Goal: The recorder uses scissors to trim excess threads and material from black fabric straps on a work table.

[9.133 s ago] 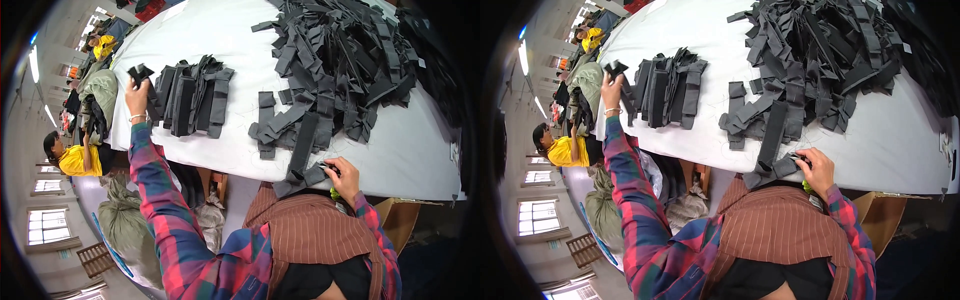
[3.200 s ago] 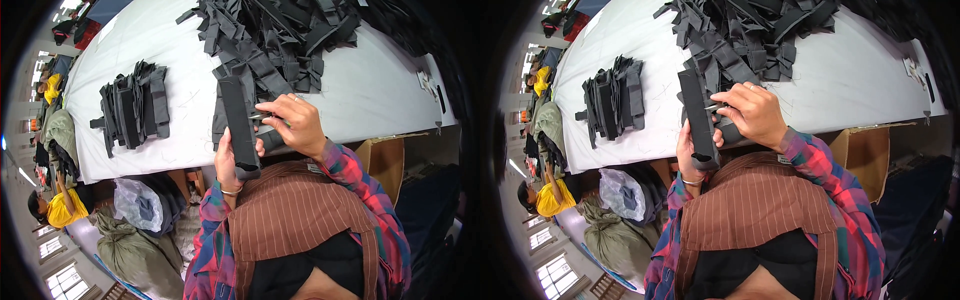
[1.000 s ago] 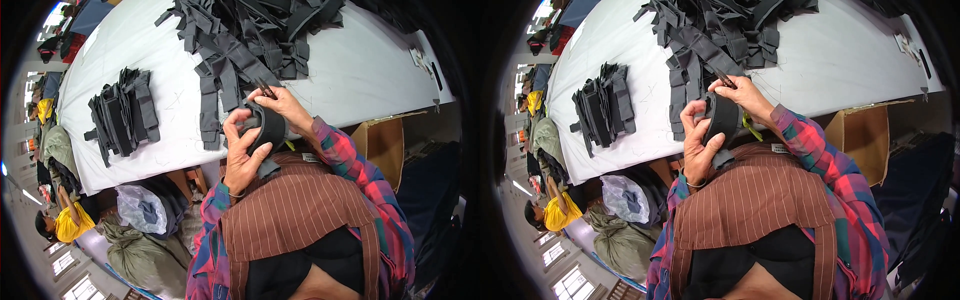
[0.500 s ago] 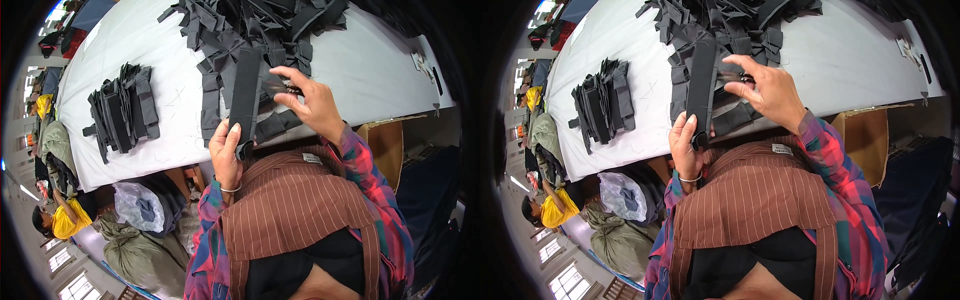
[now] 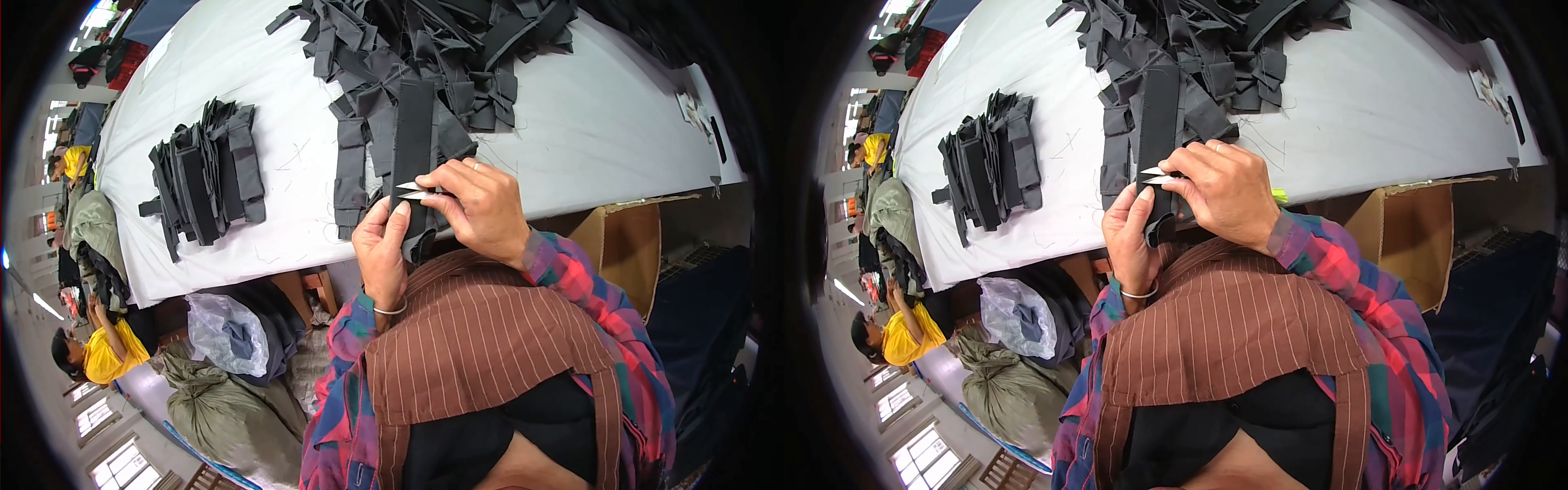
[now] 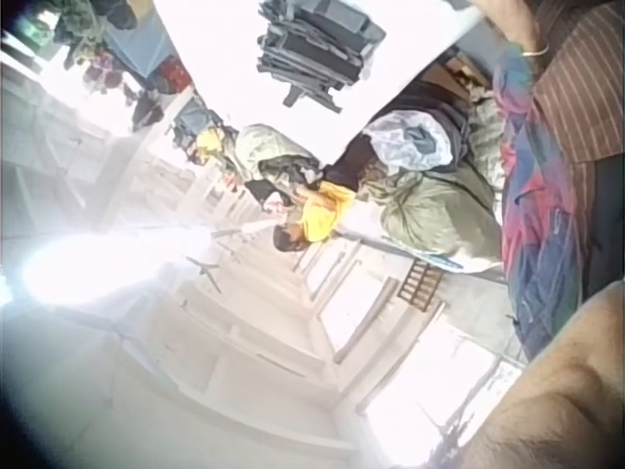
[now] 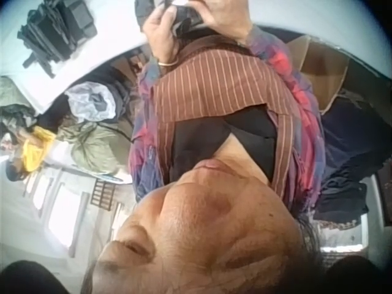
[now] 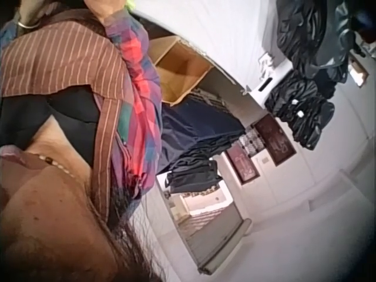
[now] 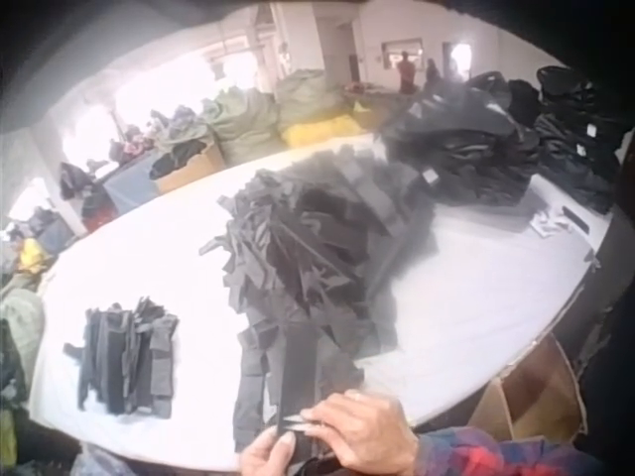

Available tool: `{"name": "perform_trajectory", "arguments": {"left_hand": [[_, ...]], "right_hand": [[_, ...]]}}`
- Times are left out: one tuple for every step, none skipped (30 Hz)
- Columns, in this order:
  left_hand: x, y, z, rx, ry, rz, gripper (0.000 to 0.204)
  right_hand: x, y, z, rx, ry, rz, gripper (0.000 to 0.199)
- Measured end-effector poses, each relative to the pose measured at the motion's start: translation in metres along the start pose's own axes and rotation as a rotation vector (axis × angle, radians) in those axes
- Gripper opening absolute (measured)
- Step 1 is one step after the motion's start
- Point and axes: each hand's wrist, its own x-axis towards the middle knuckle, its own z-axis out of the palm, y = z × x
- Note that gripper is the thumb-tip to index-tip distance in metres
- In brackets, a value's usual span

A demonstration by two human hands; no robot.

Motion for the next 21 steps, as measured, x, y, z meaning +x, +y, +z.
{"name": "perform_trajectory", "arguments": {"left_hand": [[0.0,0.0,0.0,-0.009,-0.009,-0.003,0.022],[-0.001,0.0,0.001,-0.01,-0.009,-0.003,0.022],[-0.002,0.001,0.002,-0.019,-0.002,-0.012,0.022],[-0.003,0.002,0.002,-0.028,0.005,-0.02,0.022],[-0.003,0.003,0.002,-0.029,0.007,-0.019,0.022],[-0.004,0.003,0.003,-0.038,0.009,-0.026,0.022],[-0.005,0.004,0.004,-0.048,0.011,-0.033,0.021],[-0.006,0.009,0.006,-0.048,0.01,-0.032,0.021],[-0.006,0.015,0.008,-0.074,-0.011,-0.054,0.021],[-0.006,0.019,0.009,-0.099,-0.033,-0.076,0.021],[-0.004,0.02,0.01,-0.101,-0.035,-0.076,0.021],[-0.004,0.021,0.01,-0.112,-0.039,-0.06,0.02],[-0.004,0.022,0.01,-0.122,-0.045,-0.044,0.02],[-0.004,0.022,0.009,-0.123,-0.043,-0.043,0.02],[-0.003,0.022,0.009,-0.121,-0.036,-0.044,0.02],[-0.003,0.022,0.009,-0.118,-0.03,-0.046,0.02],[-0.004,0.022,0.009,-0.118,-0.029,-0.045,0.02],[-0.004,0.021,0.01,-0.124,-0.031,-0.046,0.02],[-0.004,0.021,0.01,-0.129,-0.032,-0.048,0.02],[-0.004,0.022,0.01,-0.128,-0.034,-0.048,0.02],[-0.004,0.022,0.01,-0.128,-0.036,-0.049,0.021]], "right_hand": [[0.0,0.0,0.001,-0.016,0.016,-0.018,0.016],[0.001,0.0,0.001,-0.032,0.032,-0.037,0.015],[0.001,0.001,0.001,-0.031,0.031,-0.037,0.015],[0.001,0.001,0.0,-0.04,0.008,-0.035,0.015],[0.001,0.002,-0.001,-0.048,-0.015,-0.033,0.014],[0.002,0.003,-0.002,-0.049,-0.015,-0.033,0.014],[0.003,0.005,-0.004,0.007,-0.009,0.048,0.015],[0.004,0.007,-0.006,0.063,-0.003,0.128,0.015],[0.004,0.009,-0.009,0.061,-0.002,0.129,0.015],[0.003,0.012,-0.013,0.075,0.007,0.106,0.016],[0.002,0.014,-0.016,0.088,0.016,0.084,0.017],[0.0,0.016,-0.019,0.11,-0.013,0.06,0.019],[-0.001,0.016,-0.02,0.111,-0.014,0.059,0.019],[-0.003,0.016,-0.021,0.12,-0.039,0.053,0.019],[-0.004,0.015,-0.022,0.128,-0.064,0.047,0.02],[-0.005,0.016,-0.022,0.13,-0.07,0.034,0.02],[-0.005,0.015,-0.022,0.131,-0.07,0.033,0.02],[-0.004,0.015,-0.021,0.122,-0.071,0.023,0.02],[-0.004,0.014,-0.02,0.114,-0.072,0.013,0.02],[-0.004,0.013,-0.019,0.114,-0.071,0.014,0.02],[-0.004,0.013,-0.018,0.116,-0.064,0.018,0.02]]}}
